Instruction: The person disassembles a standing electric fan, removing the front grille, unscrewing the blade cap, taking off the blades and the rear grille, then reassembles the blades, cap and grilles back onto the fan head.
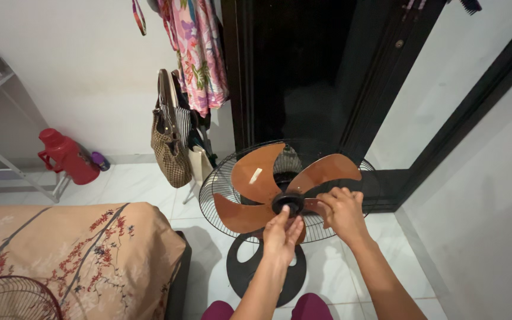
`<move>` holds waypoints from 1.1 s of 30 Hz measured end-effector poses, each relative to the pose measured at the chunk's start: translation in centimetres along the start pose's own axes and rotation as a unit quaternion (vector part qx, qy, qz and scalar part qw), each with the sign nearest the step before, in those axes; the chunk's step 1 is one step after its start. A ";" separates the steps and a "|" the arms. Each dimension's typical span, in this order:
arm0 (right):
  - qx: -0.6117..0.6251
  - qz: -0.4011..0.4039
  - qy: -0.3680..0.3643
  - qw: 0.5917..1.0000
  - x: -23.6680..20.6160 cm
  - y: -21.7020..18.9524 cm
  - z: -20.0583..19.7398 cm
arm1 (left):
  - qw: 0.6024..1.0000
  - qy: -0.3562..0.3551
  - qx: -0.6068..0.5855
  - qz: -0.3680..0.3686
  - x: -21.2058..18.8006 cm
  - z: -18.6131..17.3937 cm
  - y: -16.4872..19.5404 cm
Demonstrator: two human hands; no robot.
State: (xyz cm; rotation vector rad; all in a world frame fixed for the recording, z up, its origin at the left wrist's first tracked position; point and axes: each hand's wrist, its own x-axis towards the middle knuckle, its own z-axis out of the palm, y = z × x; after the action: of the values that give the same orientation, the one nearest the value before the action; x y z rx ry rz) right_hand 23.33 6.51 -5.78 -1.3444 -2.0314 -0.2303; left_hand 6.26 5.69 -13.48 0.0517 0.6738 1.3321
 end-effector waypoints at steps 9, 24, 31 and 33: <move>-0.002 0.014 -0.014 1.000 0.0 -0.3 -0.2 | 0.967 0.007 -0.244 -0.076 0.2 0.7 0.2; 0.005 0.016 -0.010 1.000 -0.3 -0.7 -0.5 | 0.991 0.005 -0.131 0.009 -0.6 0.4 0.1; 0.001 0.013 -0.010 1.000 -0.1 -0.6 -0.4 | 0.998 0.042 0.023 0.040 -0.7 -0.8 -0.3; -0.005 0.011 -0.009 1.000 -0.3 -0.5 -0.5 | 0.996 0.037 0.061 0.044 -1.6 -1.3 0.3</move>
State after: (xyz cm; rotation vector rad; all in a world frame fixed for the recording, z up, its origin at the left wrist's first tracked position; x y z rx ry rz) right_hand 23.21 5.83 -5.52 -1.3777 -2.0312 -0.2198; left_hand 5.27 3.86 -13.79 0.1322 0.8235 1.3819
